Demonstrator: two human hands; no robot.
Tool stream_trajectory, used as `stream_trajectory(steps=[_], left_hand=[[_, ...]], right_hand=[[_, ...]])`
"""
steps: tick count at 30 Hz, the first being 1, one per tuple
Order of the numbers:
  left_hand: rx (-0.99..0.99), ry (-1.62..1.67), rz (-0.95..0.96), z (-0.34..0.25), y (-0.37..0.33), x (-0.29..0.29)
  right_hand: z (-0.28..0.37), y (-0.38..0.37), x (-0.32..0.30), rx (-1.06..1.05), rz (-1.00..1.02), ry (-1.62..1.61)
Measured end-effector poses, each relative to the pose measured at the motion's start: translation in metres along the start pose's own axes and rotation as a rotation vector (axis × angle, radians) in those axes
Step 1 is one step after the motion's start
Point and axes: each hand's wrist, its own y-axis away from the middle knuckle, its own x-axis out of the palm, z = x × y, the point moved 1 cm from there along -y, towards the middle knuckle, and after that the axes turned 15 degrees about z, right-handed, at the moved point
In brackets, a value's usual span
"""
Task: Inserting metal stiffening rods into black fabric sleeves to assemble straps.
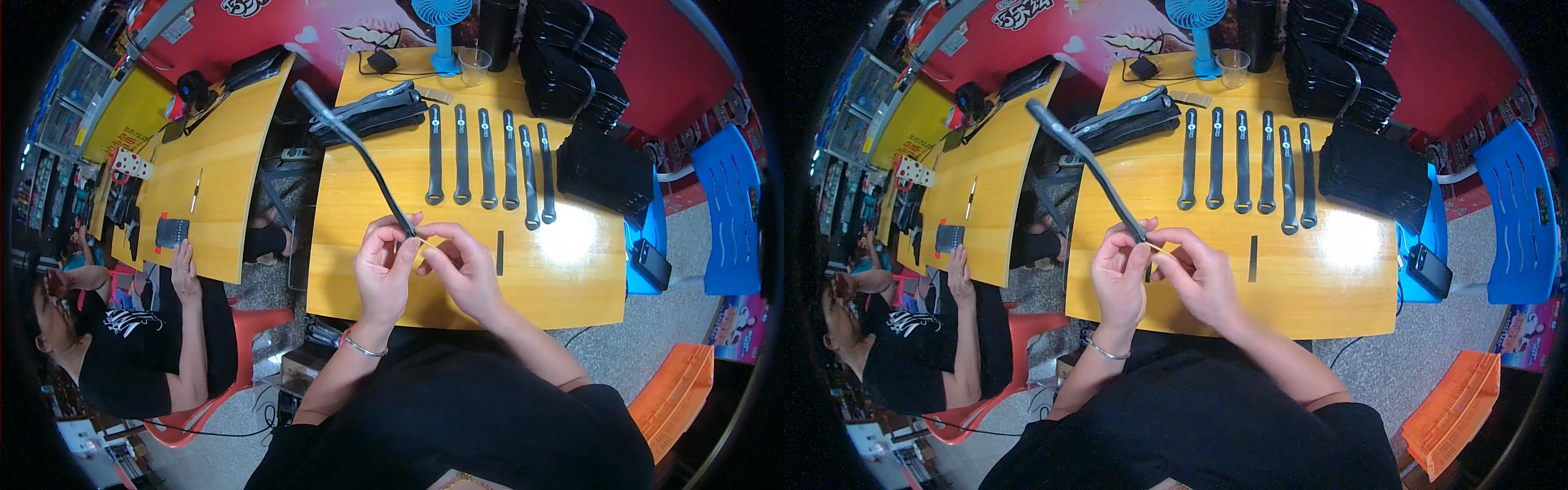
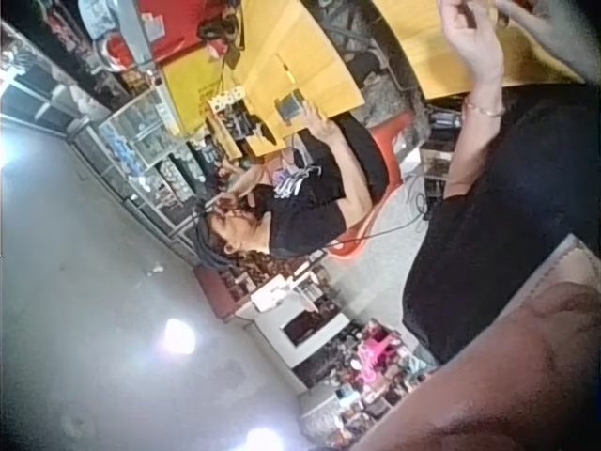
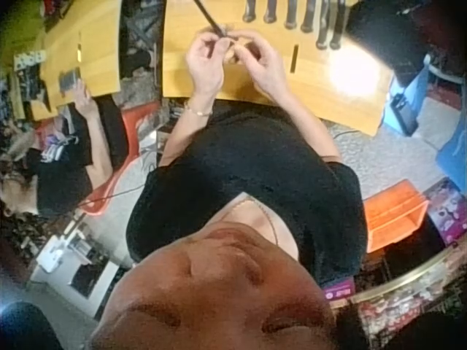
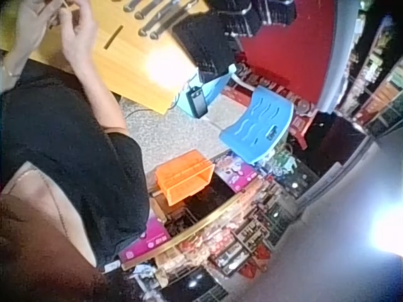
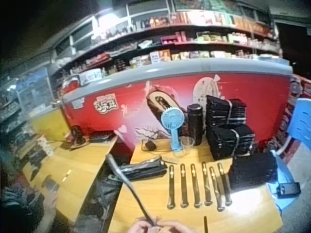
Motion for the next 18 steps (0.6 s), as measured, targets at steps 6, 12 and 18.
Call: stream_trajectory(steps=[6,12,18], left_hand=[[-0.042,0.034,0.015,-0.002,0.005,-0.003],[-0.156,0.167,0.007,-0.006,0.01,-0.001],[-0.132,0.278,0.01,-0.004,0.014,-0.001]], right_hand=[[-0.005,-0.003,-0.017,-0.075,0.062,0.079],[0.004,-0.006,-0.02,-0.192,0.019,0.209],[-0.005,-0.008,-0.014,-0.225,0.024,0.174]])
